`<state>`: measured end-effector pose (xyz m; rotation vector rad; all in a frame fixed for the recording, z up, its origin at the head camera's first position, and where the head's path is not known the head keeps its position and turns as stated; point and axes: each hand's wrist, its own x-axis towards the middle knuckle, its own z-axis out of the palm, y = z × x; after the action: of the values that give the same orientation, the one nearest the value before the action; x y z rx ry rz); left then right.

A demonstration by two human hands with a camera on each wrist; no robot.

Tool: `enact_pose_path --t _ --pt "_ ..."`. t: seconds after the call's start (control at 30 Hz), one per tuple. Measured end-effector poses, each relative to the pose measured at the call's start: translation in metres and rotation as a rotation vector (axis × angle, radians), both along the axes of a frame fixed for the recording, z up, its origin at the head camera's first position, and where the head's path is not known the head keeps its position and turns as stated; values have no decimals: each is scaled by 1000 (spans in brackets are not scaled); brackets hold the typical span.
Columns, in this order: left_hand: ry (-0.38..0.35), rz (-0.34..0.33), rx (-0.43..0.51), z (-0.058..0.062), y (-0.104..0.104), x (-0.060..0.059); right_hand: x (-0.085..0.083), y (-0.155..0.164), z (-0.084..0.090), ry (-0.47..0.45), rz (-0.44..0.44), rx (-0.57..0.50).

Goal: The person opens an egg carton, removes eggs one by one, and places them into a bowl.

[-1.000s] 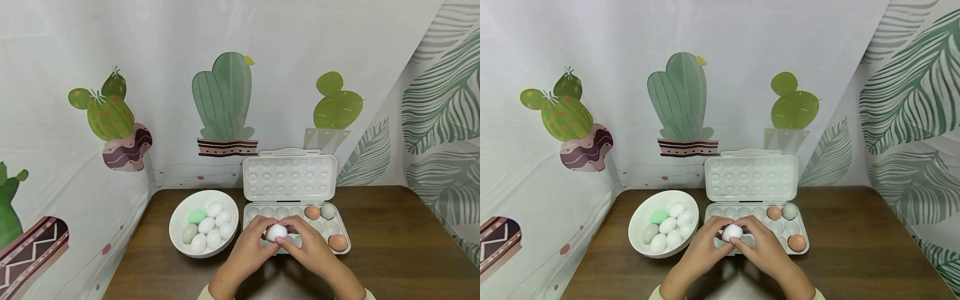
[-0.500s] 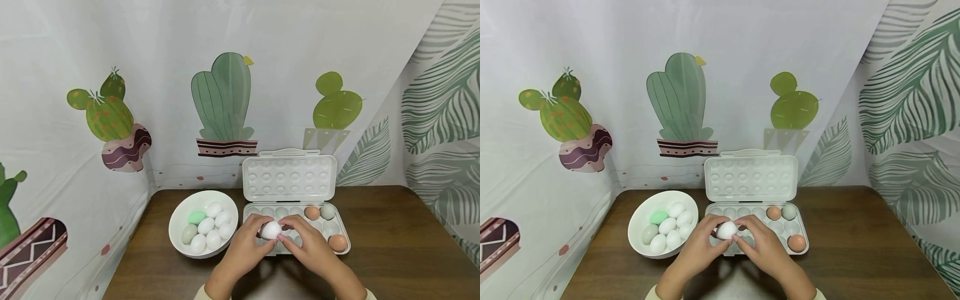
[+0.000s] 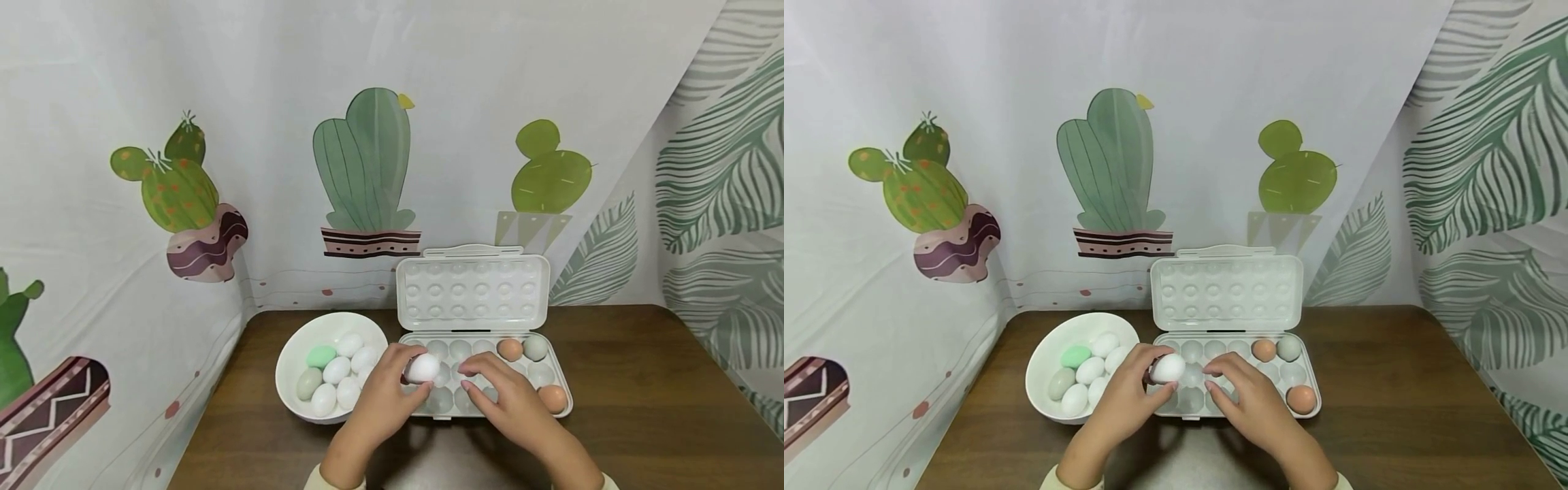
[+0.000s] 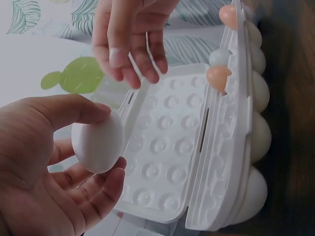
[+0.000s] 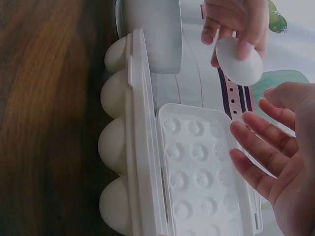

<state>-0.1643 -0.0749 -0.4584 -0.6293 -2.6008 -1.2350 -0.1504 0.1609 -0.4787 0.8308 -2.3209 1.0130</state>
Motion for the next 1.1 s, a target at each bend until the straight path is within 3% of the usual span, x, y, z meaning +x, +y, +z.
enact_pose_path --t 0.5,0.7,0.9,1.1 --pt "8 100 -7 6 -19 -6 -3 9 8 4 -72 40" --pt "-21 129 -8 7 -25 -5 -3 17 10 -28 -100 89" --pt "-43 140 0 10 -31 -5 0 28 4 -9 -131 105" --pt "-54 151 51 11 -39 -6 6 35 -2 -32 -217 163"
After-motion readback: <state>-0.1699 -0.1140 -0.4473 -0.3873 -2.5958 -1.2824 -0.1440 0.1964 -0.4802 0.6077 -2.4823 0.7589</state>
